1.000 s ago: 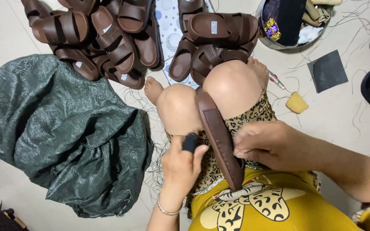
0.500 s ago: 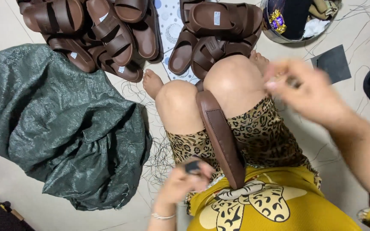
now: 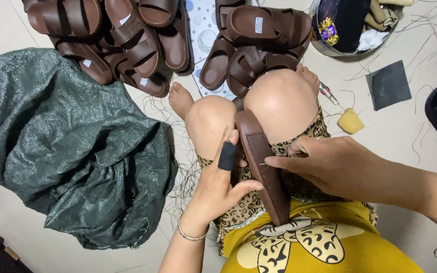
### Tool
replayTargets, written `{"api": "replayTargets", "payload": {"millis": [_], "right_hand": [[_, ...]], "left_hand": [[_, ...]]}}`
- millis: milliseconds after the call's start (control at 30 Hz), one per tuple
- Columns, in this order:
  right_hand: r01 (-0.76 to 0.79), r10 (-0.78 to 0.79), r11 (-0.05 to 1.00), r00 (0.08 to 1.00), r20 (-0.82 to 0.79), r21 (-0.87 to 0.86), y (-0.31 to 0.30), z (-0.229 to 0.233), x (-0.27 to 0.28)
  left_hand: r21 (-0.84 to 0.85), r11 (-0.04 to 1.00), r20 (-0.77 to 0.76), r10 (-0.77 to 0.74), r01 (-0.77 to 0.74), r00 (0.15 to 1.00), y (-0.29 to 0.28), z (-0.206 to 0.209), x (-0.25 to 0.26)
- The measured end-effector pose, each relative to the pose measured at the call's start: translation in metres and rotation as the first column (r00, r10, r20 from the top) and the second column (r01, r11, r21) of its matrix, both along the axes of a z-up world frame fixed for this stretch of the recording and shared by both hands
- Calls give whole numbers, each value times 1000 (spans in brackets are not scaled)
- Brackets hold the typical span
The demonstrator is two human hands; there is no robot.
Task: Hand-sewing a leather strap onto a sandal using a needle and thread.
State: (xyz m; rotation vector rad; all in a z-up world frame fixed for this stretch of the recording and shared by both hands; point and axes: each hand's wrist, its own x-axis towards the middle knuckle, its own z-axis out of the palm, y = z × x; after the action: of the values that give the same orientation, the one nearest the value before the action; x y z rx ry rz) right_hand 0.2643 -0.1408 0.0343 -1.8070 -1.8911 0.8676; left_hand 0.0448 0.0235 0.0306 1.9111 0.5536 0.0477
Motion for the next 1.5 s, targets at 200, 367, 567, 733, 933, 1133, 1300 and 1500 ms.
{"api": "replayTargets", "payload": {"millis": [200, 367, 567, 733, 933, 1133, 1300, 1500], "right_hand": [[-106, 116, 992, 983, 146, -72, 4, 5, 1], [-255, 308, 944, 907, 288, -208, 17, 19, -7], [-143, 96, 988, 880, 465, 66, 47, 12, -28], [8, -41, 975, 988, 147, 221, 40, 22, -10], [44, -70, 970, 992, 103, 241, 41, 24, -15], [40, -83, 959, 986, 142, 282, 36, 21, -15], [57, -88, 962, 991, 105, 268, 37, 21, -13], [19, -34, 972, 997, 62, 234, 38, 20, -12]], "left_hand": [[55, 998, 68, -29, 26, 997, 1, -9, 1], [112, 994, 116, -5, -8, 993, -5, -23, 2], [74, 990, 128, 110, -120, 986, -13, -33, 0], [-74, 973, 148, 229, -220, 962, -6, 4, -10], [-828, 559, 236, 427, -50, 873, -7, -8, -24], [-111, 974, -94, 188, -198, 978, -2, 5, -24], [-136, 989, -225, 28, -60, 974, 6, 8, -51], [-695, 717, 224, 279, -47, 934, -10, -8, -49]]}}
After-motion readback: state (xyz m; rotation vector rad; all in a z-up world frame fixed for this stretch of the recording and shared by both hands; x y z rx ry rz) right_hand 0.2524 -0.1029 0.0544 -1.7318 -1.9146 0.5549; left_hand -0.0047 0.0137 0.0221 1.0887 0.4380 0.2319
